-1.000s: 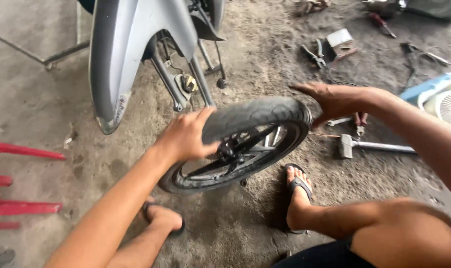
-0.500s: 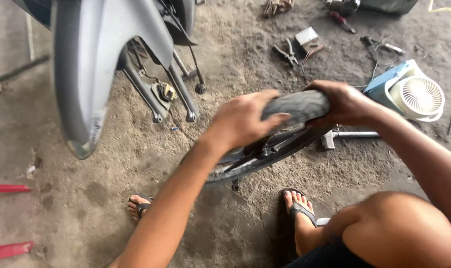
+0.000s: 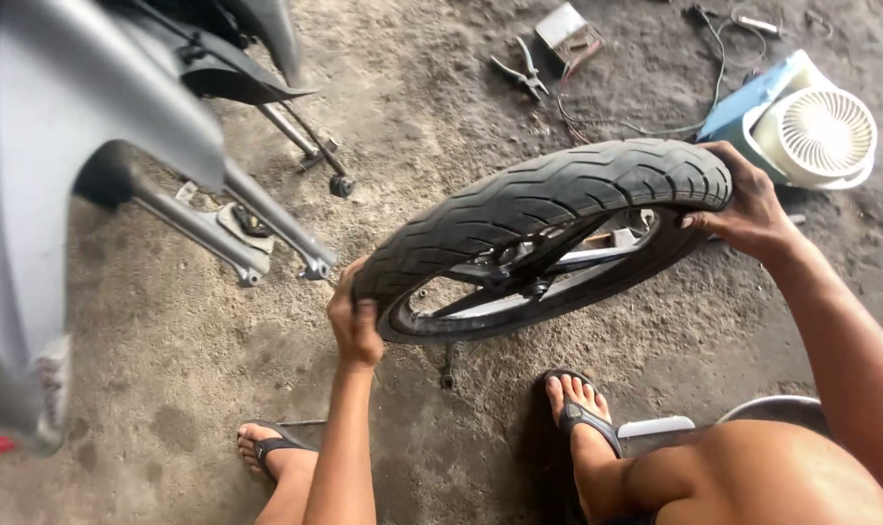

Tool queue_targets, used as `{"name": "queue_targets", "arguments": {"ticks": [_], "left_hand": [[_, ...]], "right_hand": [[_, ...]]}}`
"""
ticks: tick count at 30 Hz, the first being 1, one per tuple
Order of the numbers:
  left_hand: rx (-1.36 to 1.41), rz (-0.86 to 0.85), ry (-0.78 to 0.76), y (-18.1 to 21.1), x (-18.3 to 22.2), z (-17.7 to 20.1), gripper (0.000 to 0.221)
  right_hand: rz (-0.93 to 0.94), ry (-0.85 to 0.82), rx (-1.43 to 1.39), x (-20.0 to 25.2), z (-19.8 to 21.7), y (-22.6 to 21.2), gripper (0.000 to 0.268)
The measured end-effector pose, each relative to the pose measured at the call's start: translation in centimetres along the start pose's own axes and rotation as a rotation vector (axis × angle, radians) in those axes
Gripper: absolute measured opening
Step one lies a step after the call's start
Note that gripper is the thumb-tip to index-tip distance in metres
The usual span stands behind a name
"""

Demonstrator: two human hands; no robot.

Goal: Removing and repairing a motorcycle tire using hand tools.

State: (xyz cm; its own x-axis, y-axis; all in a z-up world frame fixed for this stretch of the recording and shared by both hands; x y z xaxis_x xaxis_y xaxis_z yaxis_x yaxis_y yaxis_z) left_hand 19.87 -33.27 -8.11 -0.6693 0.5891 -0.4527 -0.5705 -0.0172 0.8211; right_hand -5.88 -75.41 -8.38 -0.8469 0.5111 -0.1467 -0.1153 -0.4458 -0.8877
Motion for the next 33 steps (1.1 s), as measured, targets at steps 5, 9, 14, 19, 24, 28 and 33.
{"name": "queue_targets", "arguments": {"ticks": [5, 9, 14, 19, 24, 28, 33], "left_hand": [[0.336, 0.242, 0.095, -15.0, 7.7, -1.2, 0.065], [0.765, 0.519, 0.252, -26.8, 14.4, -3.7, 0.068], [0.327, 0.573, 0.152, -18.1, 5.1, -3.7, 0.08], [0.279, 0.858, 0.161, -20.3, 4.7, -3.9, 0.066], [-0.239, 1.239, 0.013, -26.4, 10.3, -1.1, 0.073], [-0.331, 1.358, -0.019, -26.4, 13.6, -0.1, 0.103], [-0.384, 1.422, -0.011, -25.7, 15.9, 1.0, 0.104]], "right_hand": [[0.13, 0.014, -0.036, -0.1, -1.0, -1.7, 0.094], [0.02, 0.087, -0.042, 0.3, -1.2, 4.6, 0.069], [0.049, 0.302, -0.017, -2.4, -2.0, 7.3, 0.048], [-0.146, 0.308, 0.091, -4.4, -3.6, 12.0, 0.048], [-0.709, 0.118, 0.232, -6.2, -9.0, 15.1, 0.063], [-0.72, 0.127, 0.29, -8.1, -13.2, 20.0, 0.071], [-0.679, -0.04, 0.299, -12.0, -17.3, 19.2, 0.068]]}}
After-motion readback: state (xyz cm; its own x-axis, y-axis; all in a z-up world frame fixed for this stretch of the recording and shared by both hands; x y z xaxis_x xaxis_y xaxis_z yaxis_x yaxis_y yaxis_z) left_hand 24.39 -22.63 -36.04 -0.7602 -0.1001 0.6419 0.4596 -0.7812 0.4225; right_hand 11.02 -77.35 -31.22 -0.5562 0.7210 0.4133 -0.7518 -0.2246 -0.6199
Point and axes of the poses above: each hand's wrist, its own x-axis away from the middle knuckle, its own z-axis out of the back of the hand, y = z × x, the point moved 10 cm from there along -x, towards the middle knuckle, and after that the axes turned 4 degrees about -x, right-handed, at the moved point
